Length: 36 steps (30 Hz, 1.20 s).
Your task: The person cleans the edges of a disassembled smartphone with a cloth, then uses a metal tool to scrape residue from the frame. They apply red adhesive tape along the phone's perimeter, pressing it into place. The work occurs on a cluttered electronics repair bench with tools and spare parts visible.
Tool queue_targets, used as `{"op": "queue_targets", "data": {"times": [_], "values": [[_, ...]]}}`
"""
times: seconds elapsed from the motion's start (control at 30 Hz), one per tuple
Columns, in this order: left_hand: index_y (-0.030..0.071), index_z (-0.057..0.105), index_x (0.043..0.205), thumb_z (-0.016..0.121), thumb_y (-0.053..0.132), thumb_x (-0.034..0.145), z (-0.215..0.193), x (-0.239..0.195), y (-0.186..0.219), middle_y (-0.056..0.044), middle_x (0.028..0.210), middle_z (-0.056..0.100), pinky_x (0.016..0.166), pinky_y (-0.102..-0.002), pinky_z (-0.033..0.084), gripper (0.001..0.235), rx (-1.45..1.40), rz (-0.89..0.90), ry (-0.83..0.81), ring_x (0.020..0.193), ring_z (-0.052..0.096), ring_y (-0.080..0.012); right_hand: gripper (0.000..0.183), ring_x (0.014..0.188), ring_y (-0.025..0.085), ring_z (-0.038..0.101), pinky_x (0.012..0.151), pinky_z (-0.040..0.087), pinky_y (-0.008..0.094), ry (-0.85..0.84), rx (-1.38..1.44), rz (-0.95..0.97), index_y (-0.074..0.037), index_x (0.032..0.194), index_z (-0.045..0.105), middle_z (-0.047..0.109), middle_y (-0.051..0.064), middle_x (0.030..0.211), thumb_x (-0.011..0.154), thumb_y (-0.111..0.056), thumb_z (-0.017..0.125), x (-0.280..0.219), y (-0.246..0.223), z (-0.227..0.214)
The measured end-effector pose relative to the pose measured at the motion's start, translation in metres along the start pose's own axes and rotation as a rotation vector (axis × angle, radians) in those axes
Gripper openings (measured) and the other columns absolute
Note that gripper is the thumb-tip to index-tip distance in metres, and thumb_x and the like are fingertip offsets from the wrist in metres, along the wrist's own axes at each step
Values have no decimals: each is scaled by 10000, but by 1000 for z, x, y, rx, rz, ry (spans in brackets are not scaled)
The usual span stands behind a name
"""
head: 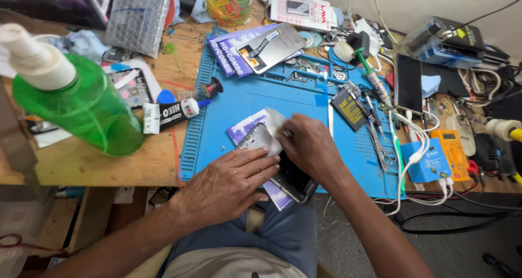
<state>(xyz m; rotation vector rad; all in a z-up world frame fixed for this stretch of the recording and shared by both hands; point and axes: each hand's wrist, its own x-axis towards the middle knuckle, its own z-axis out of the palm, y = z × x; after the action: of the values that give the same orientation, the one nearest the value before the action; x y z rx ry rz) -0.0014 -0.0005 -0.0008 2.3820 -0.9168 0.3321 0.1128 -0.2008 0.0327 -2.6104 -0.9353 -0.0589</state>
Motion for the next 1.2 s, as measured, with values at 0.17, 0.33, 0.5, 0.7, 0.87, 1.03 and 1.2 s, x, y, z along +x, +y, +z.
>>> {"op": "queue_targets", "data": {"times": [0.17,0.33,0.5,0.7,0.87,1.03,1.2], "values": [[23,607,1358,695,336,907,2,1,-3,-104,1459,569,1126,-451,362,556,-9,-2,-14,1400,450,-279,108,690,280,729,625,570,404,-16,43,252,-41,886,771,715,125,835,837,-137,764,-73,21,-20],[25,602,1364,694,324,908,1,3,-4,-100,1463,570,1132,-440,368,553,-1,6,-23,1411,449,-275,117,676,276,726,626,581,393,5,87,256,-53,897,774,710,118,837,816,-136,766,-64,29,-8],[30,636,1323,725,309,872,-1,2,-1,-90,1432,595,1112,-431,394,538,-12,-24,-49,1407,464,-266,109,720,341,694,678,556,434,53,68,22,-24,872,771,690,155,857,843,-129,760,6,-9,5],[22,638,1322,733,297,865,-1,3,-1,-99,1438,593,1116,-429,400,542,18,20,13,1397,472,-267,127,724,334,699,684,558,431,-34,48,44,-21,842,747,697,158,839,861,-147,753,-19,7,-8],[32,623,1323,727,293,869,2,4,-1,-99,1453,576,1102,-444,395,534,-13,16,17,1399,466,-283,145,717,155,760,644,614,310,-89,100,525,-90,939,802,784,73,893,832,-180,766,-101,38,-70],[45,623,1328,736,281,835,-13,20,2,-132,1442,563,1098,-461,387,557,2,37,7,1375,470,-317,161,665,160,708,605,556,326,81,20,431,-125,991,814,753,54,836,838,-172,796,-98,18,-80],[18,595,1329,787,398,778,-19,48,-21,-127,1408,570,1096,-489,355,696,35,46,-104,1360,472,-316,128,695,163,711,638,566,321,82,198,171,-73,980,796,732,80,855,877,-148,782,-63,11,-29]]}}
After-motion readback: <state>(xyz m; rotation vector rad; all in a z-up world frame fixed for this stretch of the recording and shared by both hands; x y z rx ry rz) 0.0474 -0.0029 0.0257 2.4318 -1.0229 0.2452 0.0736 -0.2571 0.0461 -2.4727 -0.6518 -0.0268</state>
